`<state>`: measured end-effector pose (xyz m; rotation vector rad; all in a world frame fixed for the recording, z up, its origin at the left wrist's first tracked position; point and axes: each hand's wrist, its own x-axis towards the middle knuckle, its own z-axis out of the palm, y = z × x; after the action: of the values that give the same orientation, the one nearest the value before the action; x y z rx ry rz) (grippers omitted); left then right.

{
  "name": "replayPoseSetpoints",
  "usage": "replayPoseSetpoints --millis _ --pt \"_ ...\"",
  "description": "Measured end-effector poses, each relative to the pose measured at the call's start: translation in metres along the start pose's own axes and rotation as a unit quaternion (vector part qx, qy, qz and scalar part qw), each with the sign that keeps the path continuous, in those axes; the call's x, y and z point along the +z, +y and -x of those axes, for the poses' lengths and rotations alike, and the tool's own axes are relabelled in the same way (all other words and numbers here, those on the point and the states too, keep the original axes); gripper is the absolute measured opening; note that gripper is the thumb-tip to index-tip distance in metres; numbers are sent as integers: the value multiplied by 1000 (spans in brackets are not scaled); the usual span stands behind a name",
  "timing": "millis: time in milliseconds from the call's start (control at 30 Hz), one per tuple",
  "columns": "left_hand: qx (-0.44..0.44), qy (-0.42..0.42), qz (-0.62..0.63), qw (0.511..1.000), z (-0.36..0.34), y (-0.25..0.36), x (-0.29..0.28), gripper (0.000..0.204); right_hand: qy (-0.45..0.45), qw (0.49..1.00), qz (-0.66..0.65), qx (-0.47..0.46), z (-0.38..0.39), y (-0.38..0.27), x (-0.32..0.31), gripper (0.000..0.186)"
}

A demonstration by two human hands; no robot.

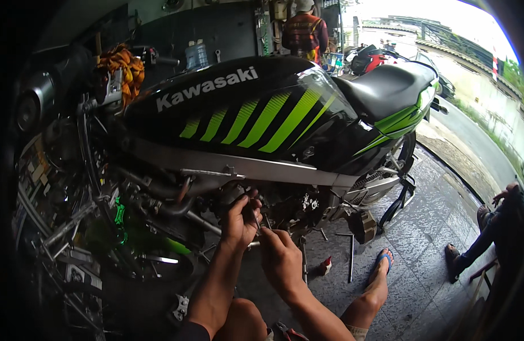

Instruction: The person fits a gasket onto a motorcycle engine component, positions the component onto the engine, and secures it by inserting and tightening screws using a hex key.

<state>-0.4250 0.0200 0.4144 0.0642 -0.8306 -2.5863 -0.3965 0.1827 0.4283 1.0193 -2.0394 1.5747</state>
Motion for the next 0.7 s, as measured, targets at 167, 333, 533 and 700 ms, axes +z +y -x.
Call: replayPoseSetpoints --millis 167,333,533,700 --pt "8 -1 -43 999 4 3 -3 28 0 1000 9 -3 2 0 4 23" --pt "3 32 -51 998 0 0 -3 28 2 1000 5 7 0 3 2 22" --pt "1 32 -27 999 -2 2 -7 27 22 1000 -1 -9 1 7 2 21" --pt "14 68 -15 997 -9 -1 -12 18 12 1000 7 15 3 3 1 16"
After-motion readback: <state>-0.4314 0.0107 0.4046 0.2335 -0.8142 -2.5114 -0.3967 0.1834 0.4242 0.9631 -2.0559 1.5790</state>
